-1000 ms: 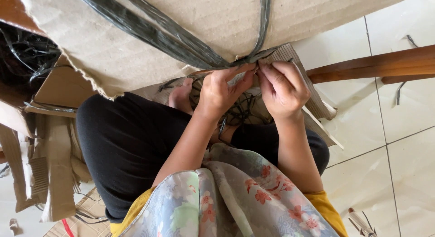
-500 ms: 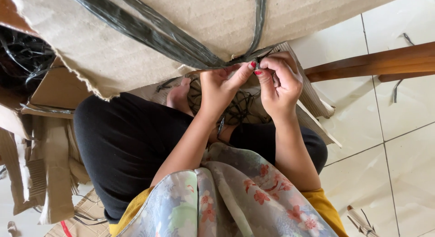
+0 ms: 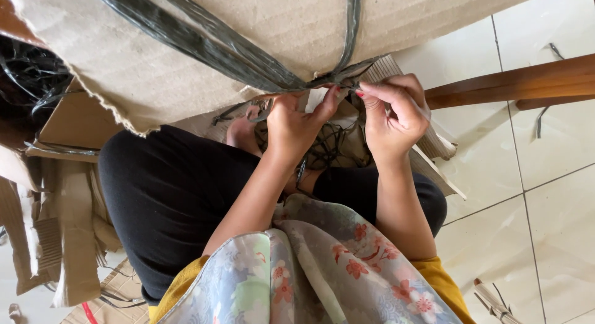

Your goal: Wrapping wooden chair legs with protective cardboard and securing them with plastic strips.

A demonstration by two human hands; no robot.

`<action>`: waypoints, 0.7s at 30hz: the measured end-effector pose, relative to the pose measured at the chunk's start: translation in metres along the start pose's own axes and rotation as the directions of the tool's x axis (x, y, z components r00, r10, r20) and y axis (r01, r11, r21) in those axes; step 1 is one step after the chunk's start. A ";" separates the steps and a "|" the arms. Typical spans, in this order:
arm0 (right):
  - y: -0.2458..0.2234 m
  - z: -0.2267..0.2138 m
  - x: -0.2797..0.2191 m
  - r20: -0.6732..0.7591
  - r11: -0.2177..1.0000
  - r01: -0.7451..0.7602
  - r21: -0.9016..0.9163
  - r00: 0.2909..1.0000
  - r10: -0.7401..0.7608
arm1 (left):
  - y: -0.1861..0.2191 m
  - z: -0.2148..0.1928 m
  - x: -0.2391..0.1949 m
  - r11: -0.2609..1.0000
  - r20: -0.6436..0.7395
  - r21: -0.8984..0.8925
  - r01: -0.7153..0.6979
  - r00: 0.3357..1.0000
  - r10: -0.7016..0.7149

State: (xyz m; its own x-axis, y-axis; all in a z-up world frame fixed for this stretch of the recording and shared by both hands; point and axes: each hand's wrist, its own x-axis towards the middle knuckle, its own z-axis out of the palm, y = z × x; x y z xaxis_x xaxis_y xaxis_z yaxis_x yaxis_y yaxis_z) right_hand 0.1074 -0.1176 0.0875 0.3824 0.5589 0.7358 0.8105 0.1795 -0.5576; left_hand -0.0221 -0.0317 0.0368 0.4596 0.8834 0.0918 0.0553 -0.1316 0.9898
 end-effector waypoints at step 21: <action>0.016 -0.027 -0.007 -0.018 0.970 -0.243 0.003 0.970 0.243 | 0.010 -0.008 0.009 0.975 -0.025 0.208 0.071 0.997 -0.067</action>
State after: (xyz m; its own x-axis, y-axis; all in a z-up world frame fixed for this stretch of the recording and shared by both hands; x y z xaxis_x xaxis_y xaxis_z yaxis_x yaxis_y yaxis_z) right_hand 0.1296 -0.1403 0.0843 0.5754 0.5712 0.5853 0.6921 0.0412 -0.7206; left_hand -0.0247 -0.0212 0.0488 0.4321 0.9014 0.0282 0.2711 -0.1596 0.9492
